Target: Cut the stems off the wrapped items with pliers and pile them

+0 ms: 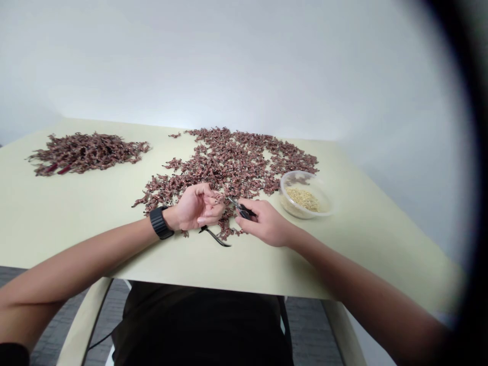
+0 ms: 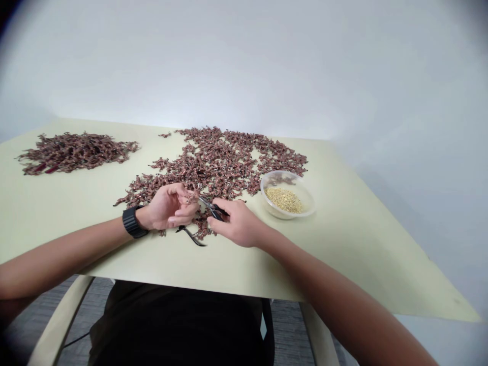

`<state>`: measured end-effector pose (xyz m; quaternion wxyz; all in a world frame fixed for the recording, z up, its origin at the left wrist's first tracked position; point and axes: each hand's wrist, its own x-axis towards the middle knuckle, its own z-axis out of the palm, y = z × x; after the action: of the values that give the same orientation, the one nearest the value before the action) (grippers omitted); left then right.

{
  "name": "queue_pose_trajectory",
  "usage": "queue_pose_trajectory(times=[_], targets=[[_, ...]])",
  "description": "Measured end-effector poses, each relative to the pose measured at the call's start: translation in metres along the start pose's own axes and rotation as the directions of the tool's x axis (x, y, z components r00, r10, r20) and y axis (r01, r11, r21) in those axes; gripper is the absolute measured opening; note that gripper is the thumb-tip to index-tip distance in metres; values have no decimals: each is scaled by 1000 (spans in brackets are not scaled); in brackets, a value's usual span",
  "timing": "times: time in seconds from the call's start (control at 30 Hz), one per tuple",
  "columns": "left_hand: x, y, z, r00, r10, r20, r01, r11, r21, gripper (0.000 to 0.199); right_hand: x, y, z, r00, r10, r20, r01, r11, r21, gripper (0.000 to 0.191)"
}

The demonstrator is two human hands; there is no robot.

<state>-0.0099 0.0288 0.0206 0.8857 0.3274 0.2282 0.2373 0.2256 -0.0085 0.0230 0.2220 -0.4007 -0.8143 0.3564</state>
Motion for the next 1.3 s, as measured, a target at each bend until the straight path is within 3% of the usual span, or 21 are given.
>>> queue_pose_trajectory(times=[0.5, 0.6, 0.73, 0.87, 0.97, 1.1, 1.2, 1.3], targets=[[0, -2, -1, 999, -34, 29, 32, 997, 76, 25, -3, -5, 3, 999, -18, 50, 15, 999, 48, 25], [1, -1, 3, 1000, 22, -11, -20, 987, 157, 24, -4, -5, 2, 1000, -3, -7, 3, 999, -40, 25], [2, 0, 7, 978, 194, -75, -159, 929, 334, 27, -3, -1, -2, 991, -62, -116, 28, 959, -280, 24], [4, 0, 2, 945, 318, -80, -252, 862, 440, 23, -4, 1, -5, 990, -87, -111, 36, 915, -401, 26], [4, 1, -6, 936, 351, -34, -274, 783, 558, 25, -6, 0, -6, 999, -31, -20, 23, 949, -315, 27], [1, 7, -10, 930, 348, 118, -317, 599, 735, 29, -5, -3, -9, 980, 26, 199, -14, 998, -59, 25], [-3, 14, -8, 924, 302, 236, -366, 511, 778, 26, -3, -4, -11, 921, 34, 388, -109, 979, 175, 24], [-4, 16, -7, 919, 298, 260, -383, 509, 771, 24, -1, -3, -14, 832, 107, 544, -323, 891, 318, 28]])
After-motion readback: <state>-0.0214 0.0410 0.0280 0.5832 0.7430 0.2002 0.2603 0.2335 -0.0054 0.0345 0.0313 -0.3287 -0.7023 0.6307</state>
